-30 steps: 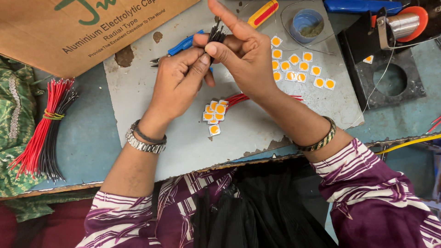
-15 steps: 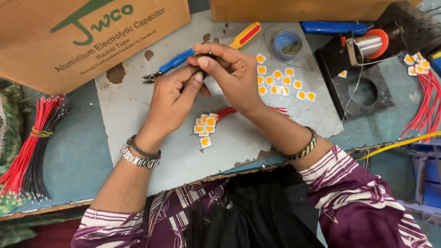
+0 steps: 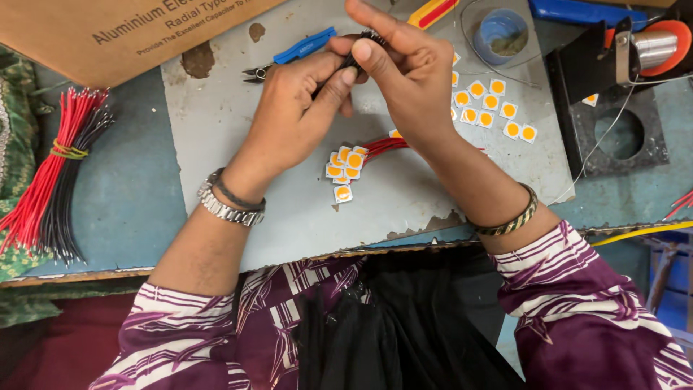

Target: The person solders red and black wires onto small LED components at a workbench, using a soldering iron and then pliers to trim and arrange the finished wired components. They gather the wired parts, dip the wire ends, and set completed pieces aside on the bench.

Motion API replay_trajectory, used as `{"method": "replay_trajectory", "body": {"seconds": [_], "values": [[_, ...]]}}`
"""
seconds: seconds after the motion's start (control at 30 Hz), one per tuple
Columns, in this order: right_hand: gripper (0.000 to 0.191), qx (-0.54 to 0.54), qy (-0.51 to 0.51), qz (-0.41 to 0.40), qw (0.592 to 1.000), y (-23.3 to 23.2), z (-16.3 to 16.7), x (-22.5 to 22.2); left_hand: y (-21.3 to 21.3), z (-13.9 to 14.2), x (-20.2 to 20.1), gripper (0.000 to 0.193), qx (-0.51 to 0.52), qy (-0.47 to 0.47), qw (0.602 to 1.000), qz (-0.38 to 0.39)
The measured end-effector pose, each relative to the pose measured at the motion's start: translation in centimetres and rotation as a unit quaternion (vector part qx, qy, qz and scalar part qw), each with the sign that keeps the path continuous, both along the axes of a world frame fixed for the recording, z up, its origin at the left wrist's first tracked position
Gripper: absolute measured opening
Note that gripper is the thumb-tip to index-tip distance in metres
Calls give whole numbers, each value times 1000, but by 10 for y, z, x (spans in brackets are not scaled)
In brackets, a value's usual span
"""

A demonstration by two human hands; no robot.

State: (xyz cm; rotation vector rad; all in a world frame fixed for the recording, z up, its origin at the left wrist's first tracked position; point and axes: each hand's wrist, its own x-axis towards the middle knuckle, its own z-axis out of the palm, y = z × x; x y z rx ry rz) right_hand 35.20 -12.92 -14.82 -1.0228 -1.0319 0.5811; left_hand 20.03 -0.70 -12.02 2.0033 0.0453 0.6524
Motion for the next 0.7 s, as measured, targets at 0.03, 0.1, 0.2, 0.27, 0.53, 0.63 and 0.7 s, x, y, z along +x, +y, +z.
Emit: {"method": "replay_trajectory", "body": {"seconds": [0.03, 0.1, 0.2, 0.27, 0.53, 0.63, 0.7], "values": [[41, 14, -36, -7, 999, 0, -1, 0, -1, 0, 1, 20, 2, 3, 1000, 3], [43, 11, -35, -5, 999, -1, -3, -2, -3, -1, 2, 21, 3, 4, 1000, 5], [42, 11, -46, -15, 999, -1, -4, -4, -3, -1, 2, 21, 6, 6, 1000, 7], [38, 13, -52, -22, 998, -1, -4, -4, -3, -2, 1, 22, 18, 13, 1000, 16], [28, 6, -11, -17, 1000, 2, 0, -6, 0, -7, 0, 19, 23, 18, 999, 23], [40, -23, 66, 39, 997, 1, 3, 1, 10, -2, -4, 26, 57, 39, 995, 77], [44, -42, -39, 57, 997, 2, 3, 6, 21, 2, -9, 29, 41, 19, 993, 105]]}}
